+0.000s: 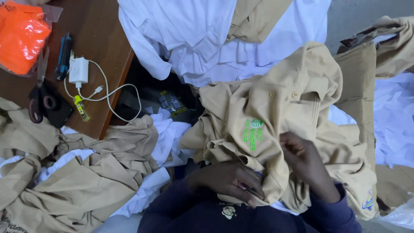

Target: Inspecting embroidered logos on tan shirts for quality control, including checking for and removing loose threads.

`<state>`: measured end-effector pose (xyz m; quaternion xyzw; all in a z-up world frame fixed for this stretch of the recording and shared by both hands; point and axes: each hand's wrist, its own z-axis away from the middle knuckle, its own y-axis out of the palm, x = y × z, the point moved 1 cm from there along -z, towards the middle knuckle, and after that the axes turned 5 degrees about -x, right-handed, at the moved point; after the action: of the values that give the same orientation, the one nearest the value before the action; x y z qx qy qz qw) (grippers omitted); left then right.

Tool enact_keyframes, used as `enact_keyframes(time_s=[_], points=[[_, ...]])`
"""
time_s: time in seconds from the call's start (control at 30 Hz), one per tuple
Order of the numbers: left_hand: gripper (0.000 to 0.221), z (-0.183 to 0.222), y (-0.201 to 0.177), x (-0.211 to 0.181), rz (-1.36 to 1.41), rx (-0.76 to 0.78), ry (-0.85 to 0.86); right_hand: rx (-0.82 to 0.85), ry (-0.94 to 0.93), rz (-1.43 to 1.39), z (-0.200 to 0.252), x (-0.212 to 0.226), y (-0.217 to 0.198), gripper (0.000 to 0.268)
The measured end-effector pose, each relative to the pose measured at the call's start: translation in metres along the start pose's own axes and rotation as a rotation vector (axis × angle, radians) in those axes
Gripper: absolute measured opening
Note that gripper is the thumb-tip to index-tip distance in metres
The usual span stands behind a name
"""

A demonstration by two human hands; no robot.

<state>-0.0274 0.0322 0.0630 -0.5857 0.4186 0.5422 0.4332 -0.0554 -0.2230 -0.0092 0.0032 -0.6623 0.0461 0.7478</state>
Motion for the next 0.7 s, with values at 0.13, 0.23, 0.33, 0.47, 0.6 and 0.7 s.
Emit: enact_keyframes(time_s=[0.13,0.23,0.33,0.47,0.6,0.7], points=[[0.021,-0.004,-0.014,-0.002,0.154,-0.715,0.042,0.359,-0.412,0.284,0.012,0.049,0.023,0.035],[0.045,-0.022,-0.035,-0.006,-0.326,-1.221,-0.098,0.668,-0.450,0.247,0.013,0.057,0.036,0.038],[0.077,-0.061,-0.029,0.023,-0.384,-0.944,-0.209,0.700,-0.468,0.367,0.021,0.050,0.038,0.017],[0.054,-0.083,-0.029,0.069,-0.407,-0.792,-0.330,0.646,-0.260,0.501,0.024,0.038,0.028,0.012],[0.016,-0.075,-0.032,0.115,0.182,-0.792,-0.028,0.298,-0.005,0.223,0.030,0.030,-0.008,0.033],[0.031,-0.054,-0.024,0.076,0.485,-0.588,0.003,-0.044,0.047,-0.719,0.039,-0.050,-0.045,0.050]])
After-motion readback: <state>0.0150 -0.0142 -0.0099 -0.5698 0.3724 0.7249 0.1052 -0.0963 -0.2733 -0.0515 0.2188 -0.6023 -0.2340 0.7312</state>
